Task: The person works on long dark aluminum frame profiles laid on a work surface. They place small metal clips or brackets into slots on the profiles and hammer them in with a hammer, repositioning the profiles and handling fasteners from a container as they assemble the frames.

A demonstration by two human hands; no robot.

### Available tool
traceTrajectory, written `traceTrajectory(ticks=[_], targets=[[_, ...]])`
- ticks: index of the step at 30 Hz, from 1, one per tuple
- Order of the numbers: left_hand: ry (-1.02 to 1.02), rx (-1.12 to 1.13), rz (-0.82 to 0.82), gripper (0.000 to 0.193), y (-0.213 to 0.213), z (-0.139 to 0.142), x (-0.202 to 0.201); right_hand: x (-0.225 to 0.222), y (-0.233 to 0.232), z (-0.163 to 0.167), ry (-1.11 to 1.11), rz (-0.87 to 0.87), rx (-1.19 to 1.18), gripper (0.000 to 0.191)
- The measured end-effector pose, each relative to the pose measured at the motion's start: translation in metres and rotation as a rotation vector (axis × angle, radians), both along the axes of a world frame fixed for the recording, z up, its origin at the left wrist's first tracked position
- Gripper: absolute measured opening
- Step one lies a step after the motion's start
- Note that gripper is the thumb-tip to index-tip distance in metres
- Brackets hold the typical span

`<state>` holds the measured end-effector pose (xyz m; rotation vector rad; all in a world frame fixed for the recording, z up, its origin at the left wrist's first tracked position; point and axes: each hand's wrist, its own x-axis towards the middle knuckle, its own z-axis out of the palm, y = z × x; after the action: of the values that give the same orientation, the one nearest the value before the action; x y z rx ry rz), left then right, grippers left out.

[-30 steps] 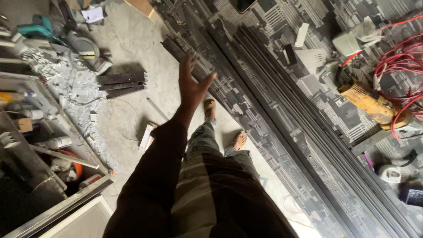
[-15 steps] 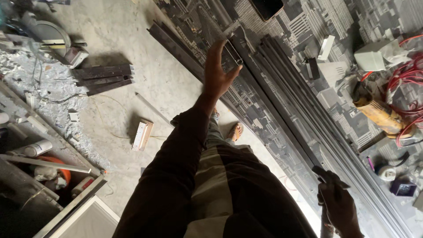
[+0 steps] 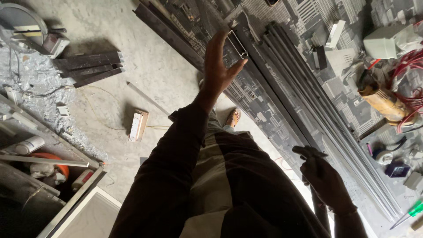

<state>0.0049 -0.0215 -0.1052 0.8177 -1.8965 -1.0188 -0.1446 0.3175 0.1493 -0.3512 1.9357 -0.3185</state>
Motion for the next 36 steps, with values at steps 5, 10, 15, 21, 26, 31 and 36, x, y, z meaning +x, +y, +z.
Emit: traceTrajectory(ticks=[5, 10, 15, 21, 26, 31, 36], targets=[[-0.007, -0.047, 0.02, 0.096, 0.002, -0.005, -0.004, 0.011, 0.009, -0.019, -0.043, -0.005, -0.028, 0.049], [-0.041, -0.016, 0.023, 0.093, 0.004, -0.004, 0.001, 0.006, 0.011, -0.027, 0.048, 0.147, 0.172, 0.045], [-0.067, -0.032, 0.035, 0.092, 0.006, -0.003, 0.001, -0.004, -0.002, -0.017, -0.188, 0.026, -0.234, 0.056], [-0.05, -0.048, 0.05, 0.091, 0.006, -0.008, 0.0, 0.009, -0.037, -0.026, 0.314, 0.386, 0.073, 0.048], [-0.055, -0.044, 0.048, 0.091, 0.004, -0.008, -0.003, 0.012, -0.078, -0.041, 0.245, 0.196, -0.22, 0.038], [-0.121, 0.016, 0.062, 0.09, 0.007, -0.003, -0.003, 0.03, -0.118, -0.066, 0.411, 0.332, -0.448, 0.035], [-0.09, 0.03, 0.052, 0.089, 0.006, -0.004, -0.003, 0.021, -0.135, -0.074, 0.489, 0.278, -0.639, 0.028]])
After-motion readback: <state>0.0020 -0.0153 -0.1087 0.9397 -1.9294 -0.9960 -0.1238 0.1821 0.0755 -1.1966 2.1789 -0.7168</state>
